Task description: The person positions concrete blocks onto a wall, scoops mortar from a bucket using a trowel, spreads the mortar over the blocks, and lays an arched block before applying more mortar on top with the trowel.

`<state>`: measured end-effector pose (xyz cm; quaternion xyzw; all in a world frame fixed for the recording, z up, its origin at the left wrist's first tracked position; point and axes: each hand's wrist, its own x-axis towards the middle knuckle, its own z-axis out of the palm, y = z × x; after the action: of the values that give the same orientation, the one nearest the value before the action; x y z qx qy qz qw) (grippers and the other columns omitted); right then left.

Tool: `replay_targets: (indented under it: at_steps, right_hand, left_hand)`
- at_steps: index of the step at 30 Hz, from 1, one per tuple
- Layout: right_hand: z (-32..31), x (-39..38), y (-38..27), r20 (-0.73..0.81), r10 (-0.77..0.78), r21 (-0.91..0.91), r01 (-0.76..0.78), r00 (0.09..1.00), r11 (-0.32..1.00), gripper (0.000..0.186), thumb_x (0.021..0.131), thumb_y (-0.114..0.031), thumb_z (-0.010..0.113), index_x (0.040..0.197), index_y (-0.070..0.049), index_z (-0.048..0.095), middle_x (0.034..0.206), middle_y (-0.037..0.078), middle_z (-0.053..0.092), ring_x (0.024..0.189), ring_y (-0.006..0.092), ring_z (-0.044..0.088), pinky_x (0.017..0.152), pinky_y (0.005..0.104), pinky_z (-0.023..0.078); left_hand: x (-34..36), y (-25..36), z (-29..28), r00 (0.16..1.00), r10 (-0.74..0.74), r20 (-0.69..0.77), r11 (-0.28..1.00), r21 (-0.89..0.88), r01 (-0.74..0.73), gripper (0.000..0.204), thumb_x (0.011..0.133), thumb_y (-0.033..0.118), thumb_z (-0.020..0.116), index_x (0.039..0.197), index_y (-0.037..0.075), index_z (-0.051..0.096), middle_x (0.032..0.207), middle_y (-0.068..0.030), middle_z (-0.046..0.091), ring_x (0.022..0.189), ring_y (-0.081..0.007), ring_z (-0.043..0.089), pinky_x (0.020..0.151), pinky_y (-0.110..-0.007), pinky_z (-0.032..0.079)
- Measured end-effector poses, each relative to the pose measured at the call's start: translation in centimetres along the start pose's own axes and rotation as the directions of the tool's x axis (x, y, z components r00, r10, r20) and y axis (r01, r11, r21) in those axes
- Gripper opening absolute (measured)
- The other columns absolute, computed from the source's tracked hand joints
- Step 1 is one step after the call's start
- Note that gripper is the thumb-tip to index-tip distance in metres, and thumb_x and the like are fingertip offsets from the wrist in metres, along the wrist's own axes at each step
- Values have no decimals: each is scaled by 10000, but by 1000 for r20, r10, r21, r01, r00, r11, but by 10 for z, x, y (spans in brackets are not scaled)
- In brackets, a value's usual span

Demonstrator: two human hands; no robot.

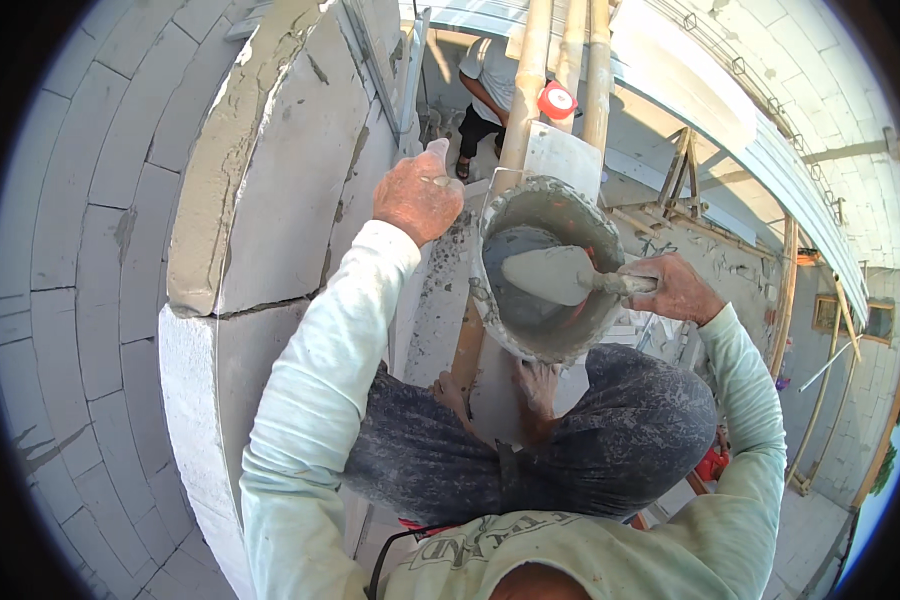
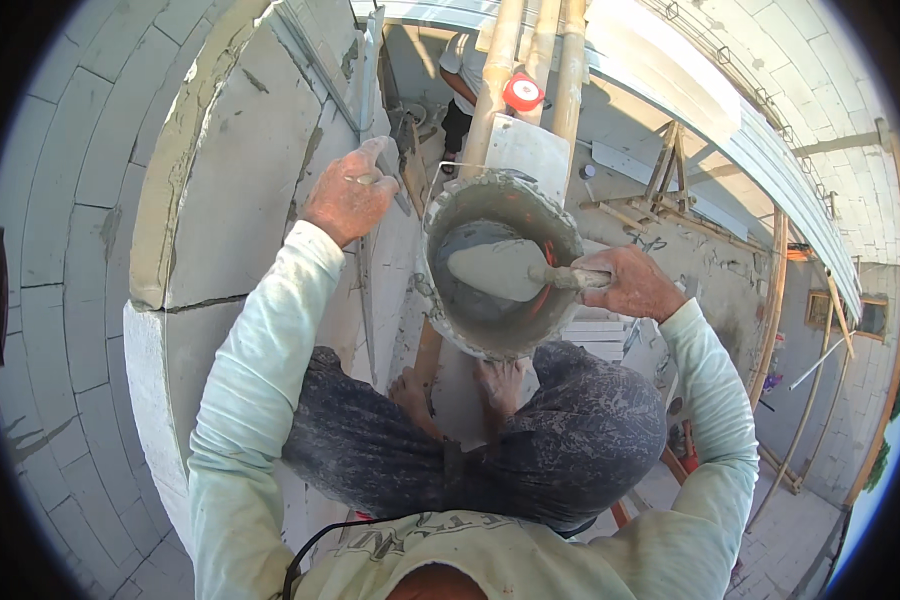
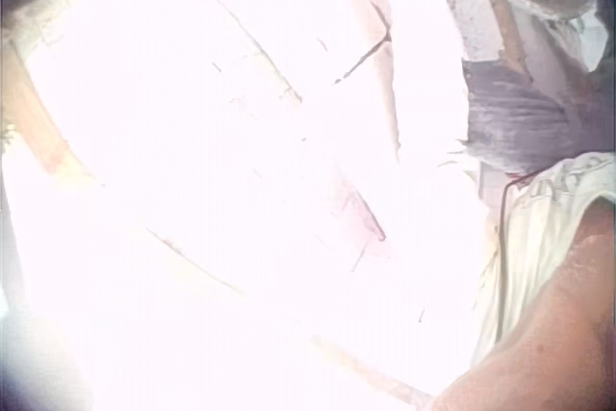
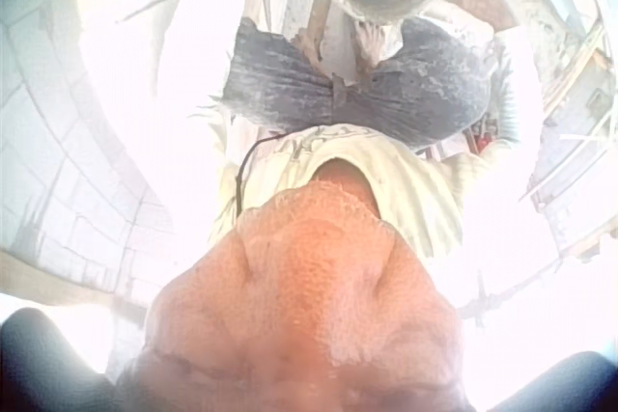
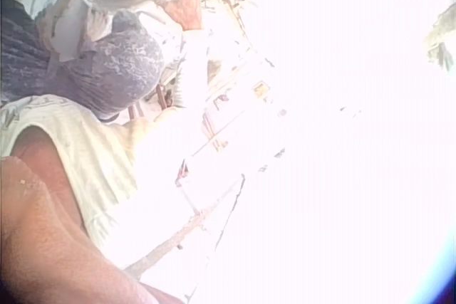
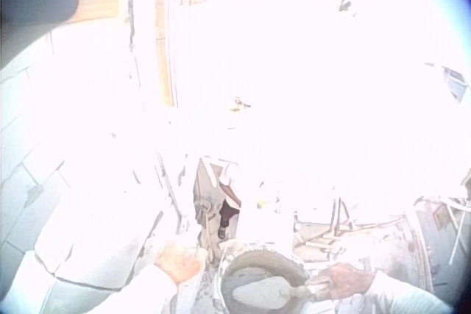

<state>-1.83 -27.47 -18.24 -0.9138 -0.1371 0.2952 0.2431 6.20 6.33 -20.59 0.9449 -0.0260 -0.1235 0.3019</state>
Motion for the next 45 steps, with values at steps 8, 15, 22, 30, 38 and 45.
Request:
replay_targets:
  at_steps: [8, 15, 22, 30, 38, 45]
  right_hand:
    - [-19, -23, -4, -85, 57, 28, -55, 995, 998, 473, 641, -212, 792, 1040, 4, 657, 926, 175, 685, 834, 290, 666, 779, 365, 501]
    - [-60, -28, -20, -144, -172, -118, 156, 974, 981, 486, 631, -149, 812, 1061, 0, 643, 925, 155, 689, 820, 250, 661, 773, 324, 498]
    - [-107, -13, -155, -56, 274, -107, -278, 960, 955, 505, 696, -204, 783, 1133, -6, 627, 973, 105, 672, 886, 166, 591, 803, 291, 461]
    - [-122, 47, -251, -136, -102, 121, 118, 985, 986, 424, 823, -246, 663, 1109, 54, 576, 774, 69, 608, 604, 113, 552, 537, 257, 449]
    - [-84, 89, -293, 80, -228, 909, 23, 970, 417, 261, 898, -254, 573, 948, -9, 498, 749, 63, 520, 538, 129, 530, 455, 267, 459]
    - [-44, 101, -308, 73, -292, 990, -34, 954, 137, 234, 875, -227, 571, 978, -32, 492, 770, 45, 516, 580, 126, 514, 472, 253, 445]
  left_hand:
    - [-59, 51, -14, 588, 778, -220, 577, -118, -808, 178, 784, 51, 566, 943, 40, 645, 868, -148, 638, 739, -314, 621, 713, -401, 517]
    - [-112, 85, -3, 405, 598, 692, 768, -349, -538, 276, 646, 264, 714, 827, 58, 693, 825, -106, 676, 811, -306, 653, 721, -391, 522]
    - [-118, 82, 12, 405, 536, 740, 733, -171, -658, 311, 619, 243, 724, 853, 40, 692, 813, -140, 685, 844, -322, 666, 739, -412, 521]
    - [-106, 85, 25, 373, 467, 802, 713, -92, -695, 409, 643, 262, 716, 992, 53, 676, 956, -161, 675, 921, -332, 648, 780, -431, 512]
    - [-101, 85, 20, 460, 413, 786, 739, 6, -674, 393, 651, 248, 705, 999, 67, 675, 975, -151, 673, 942, -331, 645, 800, -428, 510]
    - [-97, 87, 20, 466, 415, 781, 731, 18, -682, 338, 652, 224, 679, 958, 81, 685, 931, -137, 681, 901, -321, 654, 756, -436, 513]
